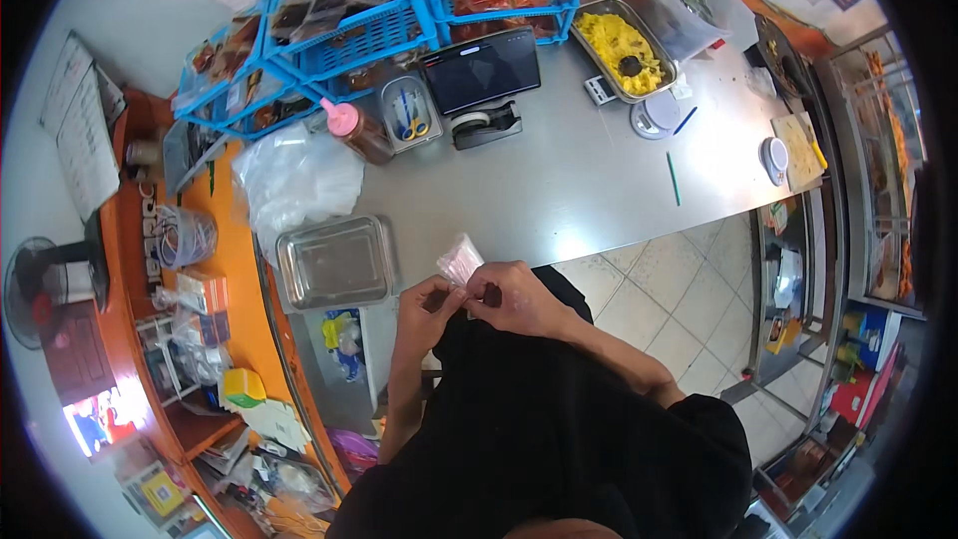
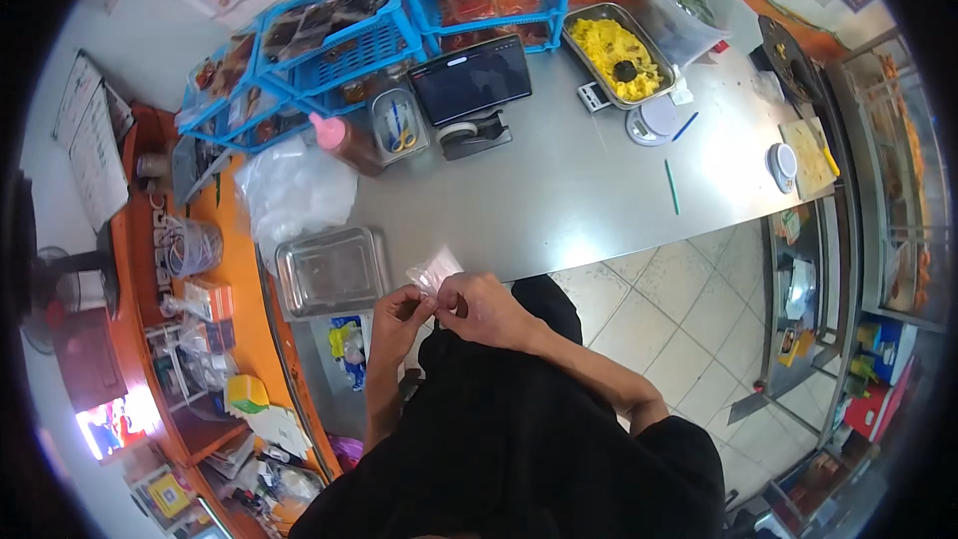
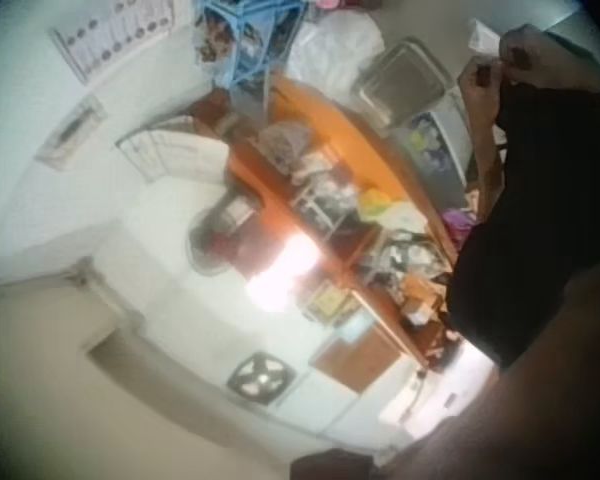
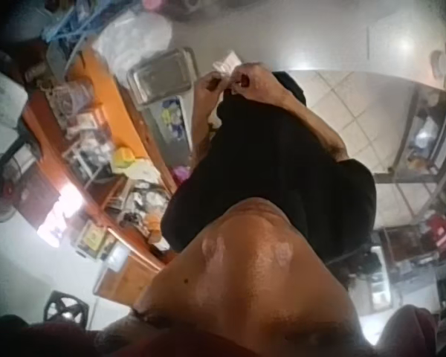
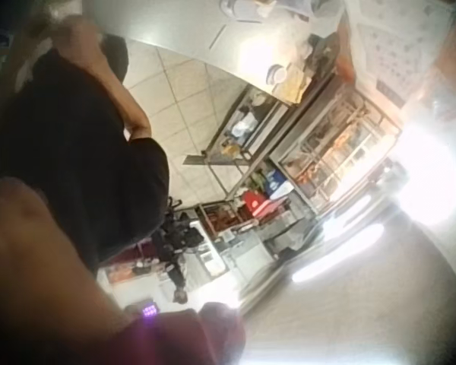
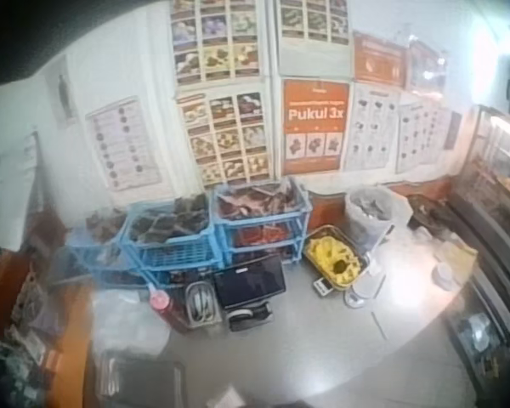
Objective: The person opens small plastic zip bags, dispenses sauce into them from a squeeze bottle, seals each bag shut, and places the filled bags into a metal tray.
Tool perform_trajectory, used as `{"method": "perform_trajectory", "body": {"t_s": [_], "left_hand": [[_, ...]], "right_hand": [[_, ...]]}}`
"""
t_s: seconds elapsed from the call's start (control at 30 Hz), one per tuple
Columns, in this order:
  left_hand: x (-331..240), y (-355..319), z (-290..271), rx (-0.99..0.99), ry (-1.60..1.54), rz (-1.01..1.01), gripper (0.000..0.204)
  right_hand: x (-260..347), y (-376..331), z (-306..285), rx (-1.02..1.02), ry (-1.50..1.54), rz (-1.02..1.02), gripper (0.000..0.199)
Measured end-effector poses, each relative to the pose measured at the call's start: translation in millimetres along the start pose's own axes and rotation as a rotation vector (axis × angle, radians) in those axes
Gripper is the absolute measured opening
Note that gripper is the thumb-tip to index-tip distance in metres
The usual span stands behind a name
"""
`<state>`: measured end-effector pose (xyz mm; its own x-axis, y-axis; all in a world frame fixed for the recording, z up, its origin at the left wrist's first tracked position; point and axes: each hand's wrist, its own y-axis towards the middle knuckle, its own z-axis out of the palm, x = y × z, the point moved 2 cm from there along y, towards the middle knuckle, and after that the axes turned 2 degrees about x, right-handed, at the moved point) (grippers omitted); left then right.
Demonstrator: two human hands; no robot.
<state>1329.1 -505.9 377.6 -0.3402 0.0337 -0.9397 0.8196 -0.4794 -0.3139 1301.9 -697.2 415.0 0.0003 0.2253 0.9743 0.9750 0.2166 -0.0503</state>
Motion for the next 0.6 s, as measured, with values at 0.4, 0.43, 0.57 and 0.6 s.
{"method": "perform_trajectory", "body": {"t_s": [0.4,0.43,0.57,0.6], "left_hand": [[-20.5,51.8,-32.8,0.073,0.092,-0.078,0.01],[-21.0,53.7,-37.3,0.12,0.102,-0.072,0.01],[-29.6,57.4,-53.2,0.222,0.152,-0.099,0.015],[-36.1,56.5,-53.3,0.212,0.183,-0.112,0.016]], "right_hand": [[-10.1,58.5,-3.3,0.158,0.119,0.143,0.013],[-12.5,63.0,-0.3,0.156,0.052,0.15,0.013],[-15.3,74.9,8.7,0.223,0.155,0.074,0.019],[-22.1,77.2,12.5,0.253,0.273,0.13,0.019]]}}
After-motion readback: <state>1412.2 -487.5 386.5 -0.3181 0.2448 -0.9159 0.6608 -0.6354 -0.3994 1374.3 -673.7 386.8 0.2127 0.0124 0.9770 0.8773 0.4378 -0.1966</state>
